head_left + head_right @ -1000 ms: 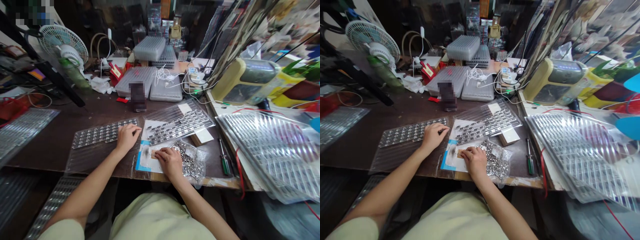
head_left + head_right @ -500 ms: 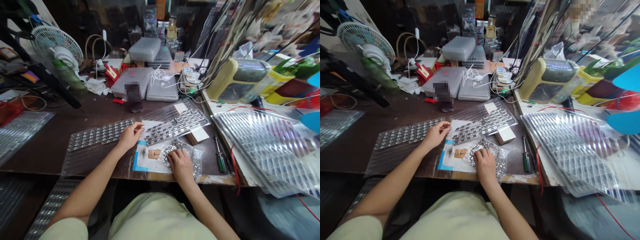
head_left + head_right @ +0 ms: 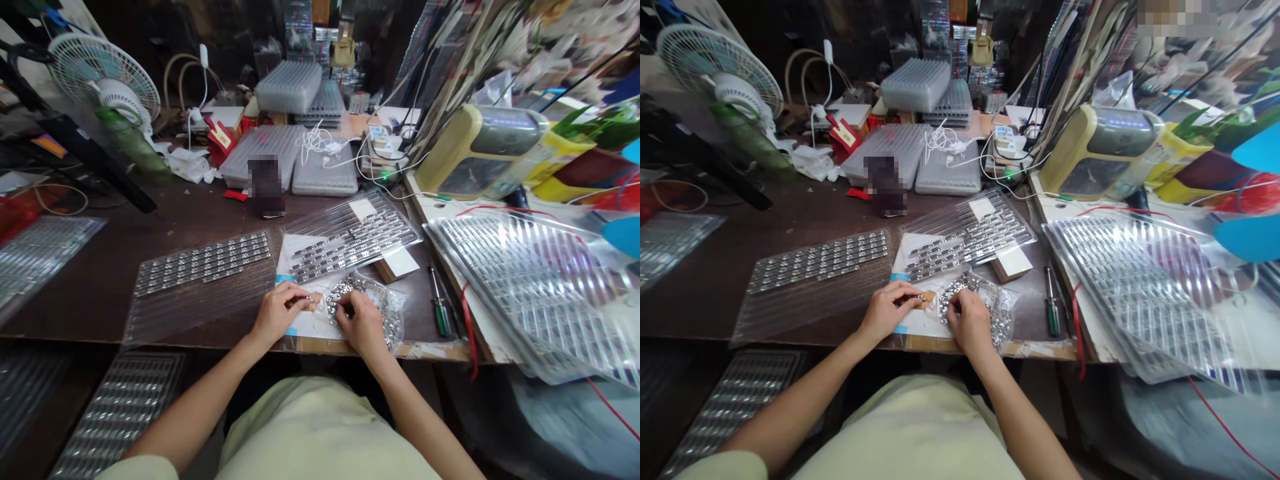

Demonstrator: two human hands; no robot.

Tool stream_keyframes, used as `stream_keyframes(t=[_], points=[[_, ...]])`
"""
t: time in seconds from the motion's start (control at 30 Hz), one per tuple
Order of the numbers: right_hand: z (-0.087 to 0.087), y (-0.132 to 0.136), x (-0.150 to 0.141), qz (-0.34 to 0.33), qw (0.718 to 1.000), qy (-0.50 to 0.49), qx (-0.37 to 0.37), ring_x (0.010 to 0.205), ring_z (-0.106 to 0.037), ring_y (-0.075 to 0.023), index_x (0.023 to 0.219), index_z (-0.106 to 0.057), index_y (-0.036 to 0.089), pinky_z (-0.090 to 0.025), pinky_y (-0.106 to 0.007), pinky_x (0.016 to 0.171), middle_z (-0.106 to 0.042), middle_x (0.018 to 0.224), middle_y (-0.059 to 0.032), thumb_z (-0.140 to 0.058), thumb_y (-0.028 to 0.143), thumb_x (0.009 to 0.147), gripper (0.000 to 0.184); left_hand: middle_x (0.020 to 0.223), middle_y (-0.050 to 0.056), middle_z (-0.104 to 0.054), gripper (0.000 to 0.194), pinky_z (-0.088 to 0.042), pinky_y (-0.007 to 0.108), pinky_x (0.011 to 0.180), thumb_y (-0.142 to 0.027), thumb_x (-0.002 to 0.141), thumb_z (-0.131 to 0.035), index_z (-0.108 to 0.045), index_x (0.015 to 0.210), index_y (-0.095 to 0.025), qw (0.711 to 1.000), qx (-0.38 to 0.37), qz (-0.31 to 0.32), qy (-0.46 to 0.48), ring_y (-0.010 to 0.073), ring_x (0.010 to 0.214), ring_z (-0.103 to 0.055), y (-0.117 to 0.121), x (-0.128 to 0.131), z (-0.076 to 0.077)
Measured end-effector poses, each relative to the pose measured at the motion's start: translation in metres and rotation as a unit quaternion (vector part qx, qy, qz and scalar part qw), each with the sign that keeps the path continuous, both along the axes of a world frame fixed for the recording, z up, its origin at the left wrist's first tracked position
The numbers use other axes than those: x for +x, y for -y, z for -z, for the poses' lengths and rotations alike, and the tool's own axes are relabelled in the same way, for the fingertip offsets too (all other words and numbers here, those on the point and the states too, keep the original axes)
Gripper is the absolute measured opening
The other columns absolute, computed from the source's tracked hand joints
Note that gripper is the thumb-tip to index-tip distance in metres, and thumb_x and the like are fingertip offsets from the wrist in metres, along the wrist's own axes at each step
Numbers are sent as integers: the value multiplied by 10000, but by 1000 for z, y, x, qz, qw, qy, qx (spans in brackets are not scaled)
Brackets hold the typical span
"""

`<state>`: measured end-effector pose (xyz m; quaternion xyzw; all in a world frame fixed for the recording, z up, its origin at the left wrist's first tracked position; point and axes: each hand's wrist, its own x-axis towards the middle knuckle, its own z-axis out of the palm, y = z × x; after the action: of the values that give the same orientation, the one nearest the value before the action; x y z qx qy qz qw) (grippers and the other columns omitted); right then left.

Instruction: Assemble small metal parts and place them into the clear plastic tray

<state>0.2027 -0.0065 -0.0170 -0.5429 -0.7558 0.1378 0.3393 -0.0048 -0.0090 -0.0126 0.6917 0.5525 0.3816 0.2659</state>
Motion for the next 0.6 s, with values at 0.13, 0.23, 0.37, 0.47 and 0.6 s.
stream_keyframes(t=[0.13, 0.23, 0.37, 0.47, 0.6], points=[[0, -2, 0, -22, 999, -40, 12, 796, -560, -172, 890, -632, 193, -442, -287, 726, -628, 824, -41, -512, 153, 842, 136, 863, 34, -670, 116, -478, 236, 660, -244, 814, -658, -719, 906, -210, 1000, 13, 4, -15, 136, 771, -623, 1, 4, 1], [0, -3, 0, -33, 998, -51, 20, 852, -573, -184, 960, -668, 203, -467, -312, 766, -641, 886, -61, -503, 191, 885, 181, 859, 31, -669, 115, -473, 249, 703, -249, 815, -659, -722, 906, -216, 999, 20, 2, -38, 138, 783, -621, 2, 5, 1], [1, -4, 1, -45, 997, -63, 20, 885, -597, -181, 957, -688, 213, -487, -321, 797, -660, 930, -70, -485, 229, 919, 208, 847, 29, -664, 111, -469, 253, 700, -254, 818, -656, -726, 895, -217, 998, 15, -2, -59, 140, 777, -617, 2, 7, 0], [-1, -5, 1, -50, 997, -63, 8, 868, -617, -180, 918, -692, 214, -486, -317, 792, -685, 916, -62, -501, 245, 917, 194, 828, 27, -656, 107, -468, 259, 704, -263, 819, -654, -727, 883, -218, 998, 12, -3, -69, 143, 774, -613, 2, 8, -1], [-7, -7, -10, -31, 999, -36, -13, 763, -618, -169, 817, -689, 218, -447, -289, 713, -699, 794, -30, -593, 321, 876, 153, 836, 27, -655, 97, -476, 261, 715, -246, 820, -650, -717, 883, -216, 998, 26, -2, -49, 145, 787, -616, 2, 8, -1]])
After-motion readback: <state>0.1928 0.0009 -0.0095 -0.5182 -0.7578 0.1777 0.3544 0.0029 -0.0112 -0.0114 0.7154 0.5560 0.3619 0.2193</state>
